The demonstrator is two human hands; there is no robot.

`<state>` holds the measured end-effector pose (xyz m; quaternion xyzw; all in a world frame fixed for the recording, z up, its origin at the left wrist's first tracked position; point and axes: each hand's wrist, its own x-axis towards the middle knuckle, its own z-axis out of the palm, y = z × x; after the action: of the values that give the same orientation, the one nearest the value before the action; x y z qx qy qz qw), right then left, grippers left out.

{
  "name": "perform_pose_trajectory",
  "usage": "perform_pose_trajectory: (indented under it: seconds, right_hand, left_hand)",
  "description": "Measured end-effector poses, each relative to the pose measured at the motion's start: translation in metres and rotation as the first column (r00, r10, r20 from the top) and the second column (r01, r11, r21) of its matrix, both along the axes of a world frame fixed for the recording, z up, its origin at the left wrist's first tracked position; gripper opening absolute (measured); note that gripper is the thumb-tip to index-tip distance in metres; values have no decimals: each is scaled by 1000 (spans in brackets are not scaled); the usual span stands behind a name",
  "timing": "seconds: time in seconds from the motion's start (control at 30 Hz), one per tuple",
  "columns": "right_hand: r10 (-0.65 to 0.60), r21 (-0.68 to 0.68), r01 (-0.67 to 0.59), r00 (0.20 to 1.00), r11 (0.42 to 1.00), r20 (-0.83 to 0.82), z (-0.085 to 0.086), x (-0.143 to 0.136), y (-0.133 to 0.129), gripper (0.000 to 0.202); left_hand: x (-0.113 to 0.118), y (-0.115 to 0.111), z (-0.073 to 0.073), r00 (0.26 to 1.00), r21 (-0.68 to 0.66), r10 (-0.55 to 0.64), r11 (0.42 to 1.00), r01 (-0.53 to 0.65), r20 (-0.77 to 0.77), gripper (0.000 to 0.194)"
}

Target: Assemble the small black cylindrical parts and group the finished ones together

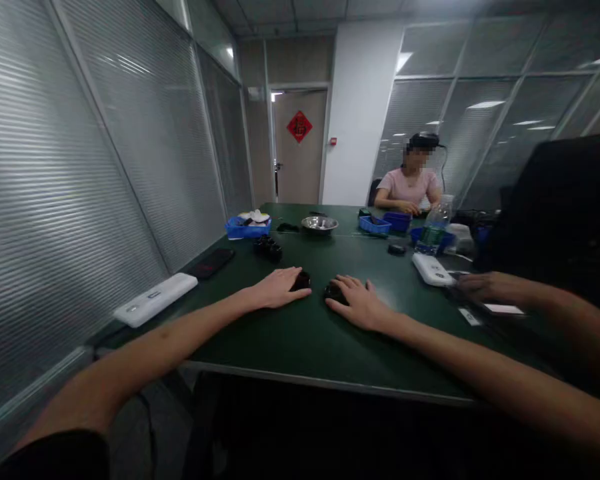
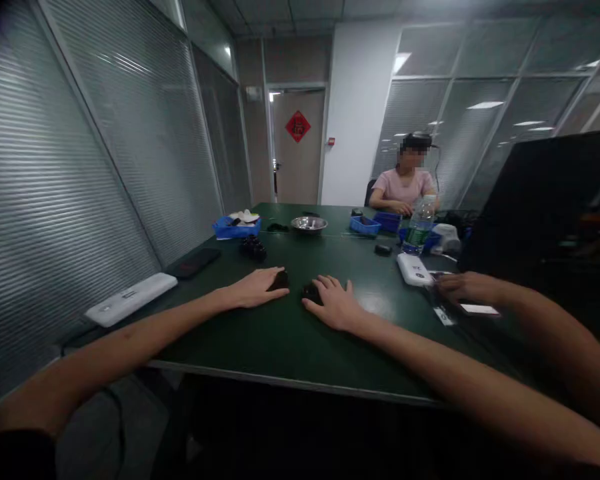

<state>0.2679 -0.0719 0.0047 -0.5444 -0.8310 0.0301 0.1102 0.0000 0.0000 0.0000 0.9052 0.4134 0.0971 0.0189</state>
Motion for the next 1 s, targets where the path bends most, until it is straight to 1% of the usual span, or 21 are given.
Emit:
perform_pose_trajectory:
  seconds: [0.17,0.27,0.33,0.4,0.47,0.53,0.67,0.73,0.8,0.83,0.93,1.0]
  right_hand:
    - [-5,-10,5,1000,1000,-21,-1,1,3,69]
    - [11,6,-11,999,1000,-44,-3,3,6,70]
    - [25,32,-23,997,999,-67,-4,4,7,66]
    - [28,64,-21,995,998,-99,-3,4,7,57]
    - [16,89,-4,991,996,-132,-1,5,7,47]
    - [11,103,5,987,995,-161,1,5,6,42]
    - [32,113,-6,972,994,-231,5,5,3,40]
    - [38,108,-8,960,994,-277,7,5,3,39]
    - [79,123,-43,948,992,-310,8,5,4,39]
    - [109,143,-67,943,988,-315,8,5,5,38]
    - [197,227,-130,931,965,-307,8,3,7,41]
    - [249,285,-161,920,945,-303,8,0,6,47]
  left_hand:
    - [2,-3,3,1000,-1,-4,1000,4,25,91]
    - [2,-7,7,998,-17,7,1000,-6,57,85]
    - [2,-9,9,997,-37,22,999,-19,75,83]
    - [2,-9,9,994,-57,30,998,-24,102,81]
    - [2,-7,9,988,-74,29,997,-18,152,77]
    - [1,-5,8,974,-108,33,994,-9,224,73]
    - [-1,-3,10,920,-217,86,976,-2,381,66]
    - [-1,-5,12,896,-245,110,970,-1,431,63]
    - [-1,-8,15,881,-252,83,967,42,466,60]
    - [0,-10,17,875,-253,45,963,90,483,58]
    - [5,-16,20,850,-265,-111,923,280,514,48]
    - [9,-20,20,839,-265,-194,892,367,509,43]
